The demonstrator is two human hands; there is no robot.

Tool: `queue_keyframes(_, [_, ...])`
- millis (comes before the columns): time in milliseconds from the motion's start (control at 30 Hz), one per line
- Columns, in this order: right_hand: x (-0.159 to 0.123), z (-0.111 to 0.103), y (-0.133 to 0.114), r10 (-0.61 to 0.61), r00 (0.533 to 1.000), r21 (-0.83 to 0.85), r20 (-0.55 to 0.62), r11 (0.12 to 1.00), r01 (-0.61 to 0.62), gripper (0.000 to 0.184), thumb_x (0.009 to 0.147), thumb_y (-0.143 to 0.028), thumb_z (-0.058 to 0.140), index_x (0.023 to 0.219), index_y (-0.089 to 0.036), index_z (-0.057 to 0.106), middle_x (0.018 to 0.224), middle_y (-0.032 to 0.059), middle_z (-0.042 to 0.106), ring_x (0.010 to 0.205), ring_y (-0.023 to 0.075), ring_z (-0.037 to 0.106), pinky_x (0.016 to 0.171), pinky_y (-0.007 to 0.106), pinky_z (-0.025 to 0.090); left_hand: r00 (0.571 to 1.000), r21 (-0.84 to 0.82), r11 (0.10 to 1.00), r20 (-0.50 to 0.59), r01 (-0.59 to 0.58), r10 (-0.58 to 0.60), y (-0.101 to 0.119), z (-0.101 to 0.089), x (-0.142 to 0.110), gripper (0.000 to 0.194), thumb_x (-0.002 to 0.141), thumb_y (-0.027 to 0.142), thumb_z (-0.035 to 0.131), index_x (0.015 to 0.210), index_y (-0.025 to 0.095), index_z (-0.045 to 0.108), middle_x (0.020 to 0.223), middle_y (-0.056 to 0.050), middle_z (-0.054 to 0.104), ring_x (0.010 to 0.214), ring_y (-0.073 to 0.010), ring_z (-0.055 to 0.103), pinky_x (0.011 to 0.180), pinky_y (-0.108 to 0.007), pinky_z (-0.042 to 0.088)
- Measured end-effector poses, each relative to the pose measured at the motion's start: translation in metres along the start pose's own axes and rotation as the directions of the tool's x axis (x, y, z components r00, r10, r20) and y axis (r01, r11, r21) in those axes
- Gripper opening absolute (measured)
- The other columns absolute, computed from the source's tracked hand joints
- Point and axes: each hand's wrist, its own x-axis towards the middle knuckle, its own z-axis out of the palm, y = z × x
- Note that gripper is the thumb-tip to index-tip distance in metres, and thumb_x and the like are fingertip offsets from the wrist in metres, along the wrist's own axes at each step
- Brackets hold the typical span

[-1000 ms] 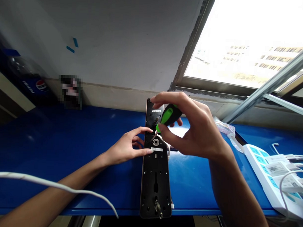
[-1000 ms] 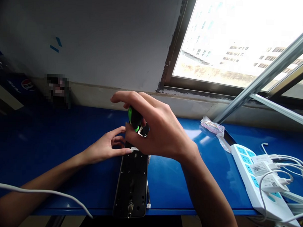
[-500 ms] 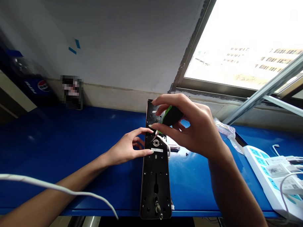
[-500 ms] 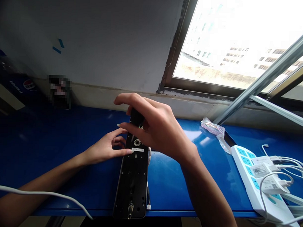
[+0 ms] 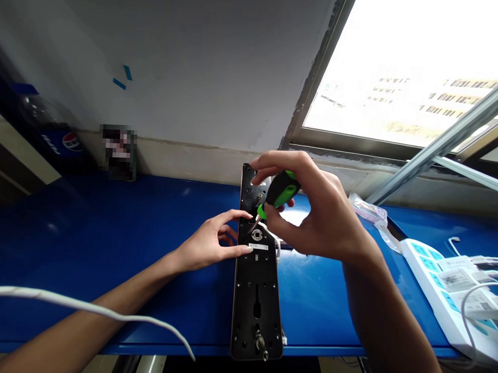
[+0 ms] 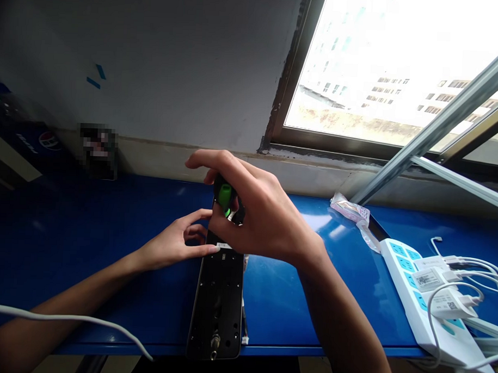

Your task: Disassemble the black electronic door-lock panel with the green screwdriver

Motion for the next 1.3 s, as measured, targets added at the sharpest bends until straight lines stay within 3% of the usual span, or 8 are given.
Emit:
queue_keyframes(200, [0.0, 0.0, -0.001, 0.01, 1.0, -0.007, -0.027, 1.0, -0.011, 0.035, 0.09, -0.016, 0.07, 0.123, -0.021, 0.061, 0.103, 0.0023, 0.071, 0.083, 0.0129, 0.067, 0.075, 0.027, 0.057, 1.0, 0.013, 1.0, -0.011, 0.015, -0.015, -0.001, -0.001, 0.0, 0.065, 0.081, 0.045, 0.083, 0.137, 0.028, 0.055, 0.122, -0.006, 0.07, 0.093, -0.0219, 0.072, 0.088, -0.039, 0.06])
queue_keyframes(400, [0.0, -0.001, -0.002, 0.0, 1.0, 0.037, 0.016, 0.999, 0.0, 0.055, 0.081, -0.006, 0.065, 0.133, -0.021, 0.056, 0.112, 0.0047, 0.069, 0.084, 0.0142, 0.065, 0.072, 0.028, 0.057, 1.0, -0.001, 1.0, -0.006, -0.004, 0.004, 0.0, -0.001, 0.0, 0.063, 0.081, 0.043, 0.083, 0.137, 0.029, 0.056, 0.125, -0.006, 0.07, 0.098, -0.0233, 0.073, 0.092, -0.041, 0.059])
queue_keyframes(567, [0.001, 0.0, -0.002, 0.04, 0.999, -0.017, -0.019, 0.999, -0.04, 0.041, 0.089, -0.013, 0.066, 0.128, -0.023, 0.058, 0.105, 0.0025, 0.071, 0.076, 0.0124, 0.063, 0.07, 0.029, 0.057, 1.0, 0.025, 1.0, -0.001, 0.002, -0.002, -0.002, 0.0, 0.001, 0.063, 0.082, 0.044, 0.083, 0.137, 0.029, 0.055, 0.124, -0.006, 0.068, 0.093, -0.0218, 0.072, 0.088, -0.039, 0.06])
queue_keyframes(733, [0.0, 0.0, 0.0, 0.025, 0.999, -0.022, -0.042, 0.999, -0.026, 0.054, 0.08, -0.004, 0.062, 0.131, -0.022, 0.056, 0.104, 0.0022, 0.069, 0.082, 0.0145, 0.066, 0.074, 0.031, 0.059, 0.993, 0.142, 0.988, -0.086, -0.068, 0.081, -0.004, -0.001, -0.001, 0.065, 0.08, 0.045, 0.084, 0.138, 0.035, 0.056, 0.142, -0.007, 0.05, 0.104, -0.0221, 0.067, 0.094, -0.042, 0.059])
queue_keyframes(833, [-0.001, -0.003, -0.001, 0.054, 0.995, 0.012, -0.079, 0.999, -0.053, 0.057, 0.079, -0.004, 0.064, 0.131, -0.024, 0.055, 0.103, 0.0039, 0.07, 0.082, 0.0176, 0.067, 0.073, 0.035, 0.06, 0.973, 0.311, 0.943, -0.155, -0.119, 0.173, 0.0, 0.0, -0.004, 0.061, 0.077, 0.048, 0.086, 0.132, 0.035, 0.063, 0.145, -0.007, 0.042, 0.113, -0.0259, 0.061, 0.099, -0.045, 0.057])
queue_keyframes(1000, [-0.003, -0.007, -0.003, 0.123, 0.986, 0.023, -0.115, 0.992, -0.121, 0.058, 0.081, -0.008, 0.067, 0.13, -0.034, 0.053, 0.108, 0.0033, 0.069, 0.095, 0.0243, 0.071, 0.077, 0.04, 0.064, 0.925, 0.388, 0.894, -0.205, -0.222, 0.319, 0.002, 0.005, -0.004, 0.032, 0.086, 0.043, 0.08, 0.115, 0.03, 0.074, 0.131, -0.006, 0.052, 0.119, -0.0263, 0.058, 0.107, -0.046, 0.051])
queue_keyframes(1100, [-0.003, -0.01, -0.004, 0.133, 0.984, 0.038, -0.115, 0.991, -0.129, 0.058, 0.082, -0.01, 0.067, 0.131, -0.037, 0.051, 0.109, 0.0025, 0.07, 0.098, 0.0259, 0.071, 0.077, 0.041, 0.065, 0.884, 0.389, 0.874, -0.238, -0.292, 0.402, -0.002, 0.007, -0.001, 0.014, 0.094, 0.036, 0.073, 0.103, 0.027, 0.078, 0.123, -0.007, 0.057, 0.108, -0.0224, 0.061, 0.098, -0.042, 0.054])
queue_keyframes(1300, [-0.001, -0.025, -0.005, 0.149, 0.984, -0.001, -0.093, 0.989, -0.15, 0.055, 0.077, -0.009, 0.068, 0.126, -0.031, 0.056, 0.109, 0.0025, 0.07, 0.1, 0.0256, 0.072, 0.079, 0.039, 0.063, 0.83, 0.455, 0.808, -0.225, -0.374, 0.51, -0.004, 0.006, -0.002, 0.008, 0.093, 0.024, 0.073, 0.098, 0.023, 0.079, 0.113, -0.006, 0.062, 0.098, -0.0188, 0.065, 0.088, -0.036, 0.056])
